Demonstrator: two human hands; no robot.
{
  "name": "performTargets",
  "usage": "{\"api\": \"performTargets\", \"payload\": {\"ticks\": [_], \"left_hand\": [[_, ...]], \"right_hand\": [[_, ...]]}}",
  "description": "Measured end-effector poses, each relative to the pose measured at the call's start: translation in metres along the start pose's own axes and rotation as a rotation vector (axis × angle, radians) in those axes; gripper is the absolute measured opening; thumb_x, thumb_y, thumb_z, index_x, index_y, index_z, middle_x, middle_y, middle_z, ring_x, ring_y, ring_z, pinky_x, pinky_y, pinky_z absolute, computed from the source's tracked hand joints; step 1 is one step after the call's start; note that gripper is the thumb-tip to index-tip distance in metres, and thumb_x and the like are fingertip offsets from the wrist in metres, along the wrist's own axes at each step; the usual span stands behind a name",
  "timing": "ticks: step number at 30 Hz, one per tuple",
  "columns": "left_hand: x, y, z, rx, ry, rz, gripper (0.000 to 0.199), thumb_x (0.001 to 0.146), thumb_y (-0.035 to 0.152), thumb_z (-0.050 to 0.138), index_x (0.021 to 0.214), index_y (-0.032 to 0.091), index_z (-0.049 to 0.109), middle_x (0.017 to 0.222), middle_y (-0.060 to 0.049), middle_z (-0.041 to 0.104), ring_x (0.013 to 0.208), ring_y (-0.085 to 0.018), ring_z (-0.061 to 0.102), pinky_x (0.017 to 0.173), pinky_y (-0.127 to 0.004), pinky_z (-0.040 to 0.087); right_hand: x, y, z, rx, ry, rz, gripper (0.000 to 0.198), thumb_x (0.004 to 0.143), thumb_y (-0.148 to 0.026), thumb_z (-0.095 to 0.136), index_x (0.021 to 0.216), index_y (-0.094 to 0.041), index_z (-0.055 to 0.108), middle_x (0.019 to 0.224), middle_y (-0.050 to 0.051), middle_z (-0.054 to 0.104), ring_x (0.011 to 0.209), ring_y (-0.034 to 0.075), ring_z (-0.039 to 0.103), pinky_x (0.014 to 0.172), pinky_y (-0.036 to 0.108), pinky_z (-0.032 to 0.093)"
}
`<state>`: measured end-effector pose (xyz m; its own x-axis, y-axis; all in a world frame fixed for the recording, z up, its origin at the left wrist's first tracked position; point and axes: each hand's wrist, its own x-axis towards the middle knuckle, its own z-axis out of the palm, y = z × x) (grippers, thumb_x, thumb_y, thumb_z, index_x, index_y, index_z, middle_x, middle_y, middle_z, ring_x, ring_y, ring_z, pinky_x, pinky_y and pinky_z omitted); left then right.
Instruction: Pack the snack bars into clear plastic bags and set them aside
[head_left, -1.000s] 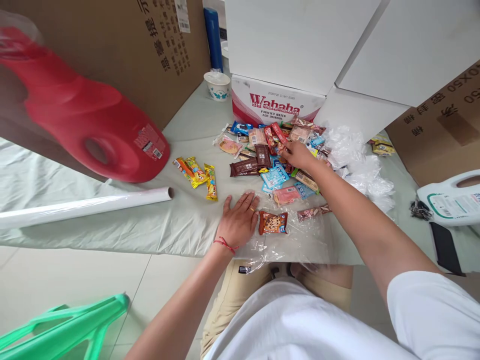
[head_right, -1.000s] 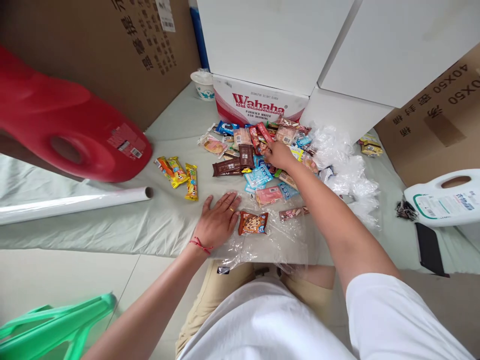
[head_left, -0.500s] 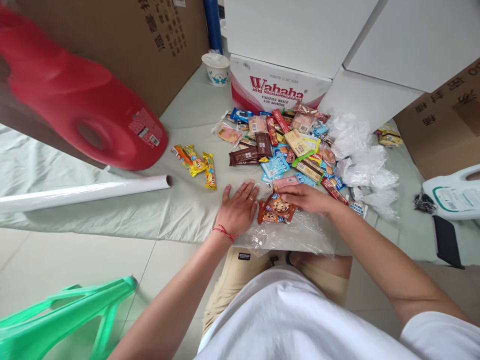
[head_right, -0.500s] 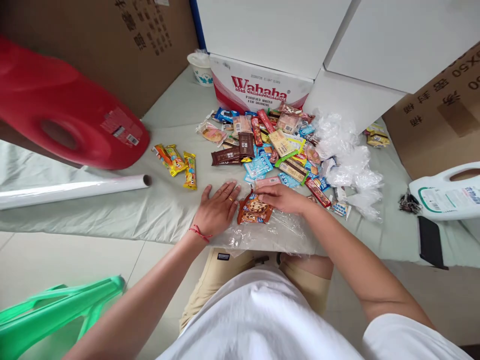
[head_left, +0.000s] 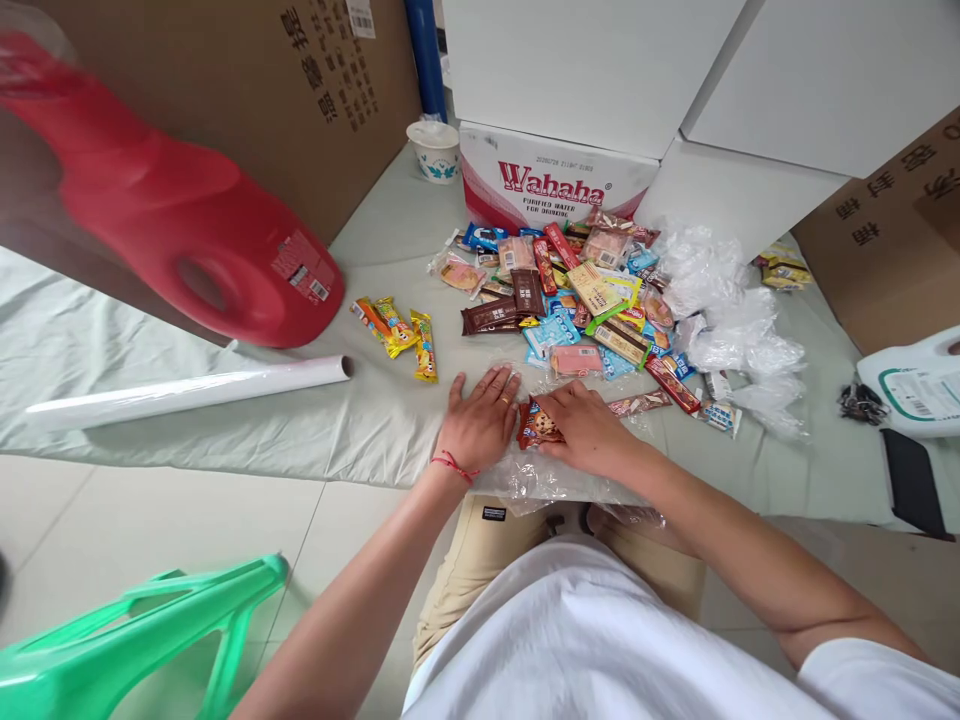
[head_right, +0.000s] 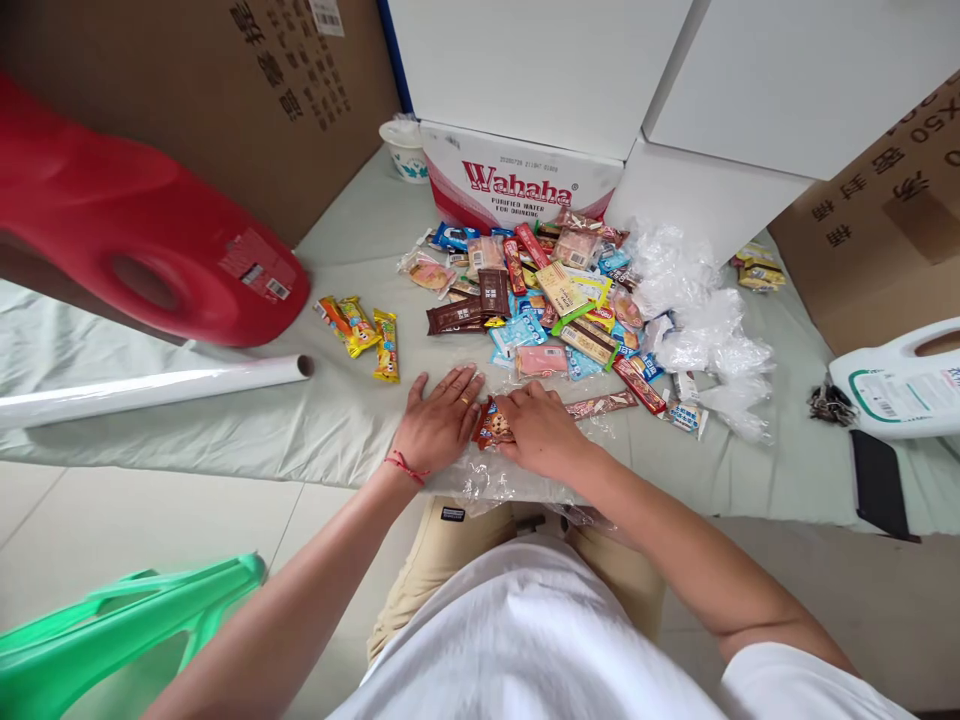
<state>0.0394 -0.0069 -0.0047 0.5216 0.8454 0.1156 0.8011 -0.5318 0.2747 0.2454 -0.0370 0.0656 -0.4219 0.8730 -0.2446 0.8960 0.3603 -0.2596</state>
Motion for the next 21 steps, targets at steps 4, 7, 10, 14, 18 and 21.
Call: {"api": "performTargets", "payload": {"ticks": [4, 7, 10, 14, 18, 21], "left_hand": [[0.001, 0.0, 0.0, -0.002, -0.005, -0.002, 0.055, 0.11, 0.036, 0.024, 0.158, 0.023, 0.048, 0.168, -0.01, 0.041, 0.156, -0.028, 0.041, 0.128, -0.066, 0.019], [0.001, -0.001, 0.0, -0.001, -0.003, 0.001, 0.055, 0.11, 0.036, 0.025, 0.158, 0.024, 0.048, 0.168, -0.01, 0.041, 0.155, -0.028, 0.041, 0.128, -0.066, 0.019], [0.001, -0.002, 0.001, 0.001, 0.001, 0.0, 0.054, 0.11, 0.036, 0.024, 0.157, 0.024, 0.049, 0.168, -0.009, 0.041, 0.155, -0.028, 0.041, 0.129, -0.064, 0.019], [0.0, -0.003, 0.001, 0.002, -0.002, 0.001, 0.055, 0.111, 0.037, 0.023, 0.157, 0.024, 0.048, 0.168, -0.009, 0.042, 0.156, -0.027, 0.041, 0.129, -0.064, 0.019], [0.0, -0.003, -0.001, -0.004, -0.016, -0.006, 0.054, 0.11, 0.037, 0.025, 0.157, 0.023, 0.049, 0.167, -0.01, 0.043, 0.155, -0.028, 0.041, 0.128, -0.065, 0.02], [0.001, -0.001, -0.003, -0.008, -0.027, -0.017, 0.053, 0.109, 0.04, 0.031, 0.157, 0.025, 0.049, 0.167, -0.01, 0.044, 0.155, -0.029, 0.041, 0.128, -0.066, 0.021]], "right_hand": [[-0.001, 0.003, 0.003, -0.02, -0.038, -0.057, 0.053, 0.09, -0.028, 0.072, 0.14, -0.013, 0.061, 0.126, 0.018, 0.067, 0.12, 0.037, 0.052, 0.101, 0.051, 0.046], [-0.004, 0.012, 0.005, -0.005, -0.05, -0.08, 0.056, 0.091, -0.027, 0.07, 0.144, -0.015, 0.058, 0.128, 0.017, 0.066, 0.12, 0.035, 0.052, 0.101, 0.05, 0.046], [-0.011, 0.018, 0.004, 0.02, 0.001, -0.108, 0.064, 0.091, -0.033, 0.074, 0.15, -0.016, 0.053, 0.14, 0.019, 0.061, 0.129, 0.037, 0.05, 0.108, 0.054, 0.044], [-0.037, 0.02, -0.002, 0.109, 0.307, -0.159, 0.069, 0.095, -0.051, 0.07, 0.153, -0.019, 0.049, 0.15, 0.018, 0.053, 0.138, 0.036, 0.046, 0.117, 0.056, 0.041], [-0.08, 0.009, 0.014, 0.085, 0.514, -0.211, 0.083, 0.091, -0.061, 0.072, 0.156, -0.018, 0.044, 0.144, 0.018, 0.056, 0.133, 0.037, 0.048, 0.115, 0.057, 0.041], [-0.101, 0.003, 0.043, -0.022, 0.488, -0.139, 0.073, 0.093, -0.041, 0.075, 0.155, -0.016, 0.045, 0.143, 0.019, 0.058, 0.129, 0.037, 0.048, 0.111, 0.057, 0.043]]}}
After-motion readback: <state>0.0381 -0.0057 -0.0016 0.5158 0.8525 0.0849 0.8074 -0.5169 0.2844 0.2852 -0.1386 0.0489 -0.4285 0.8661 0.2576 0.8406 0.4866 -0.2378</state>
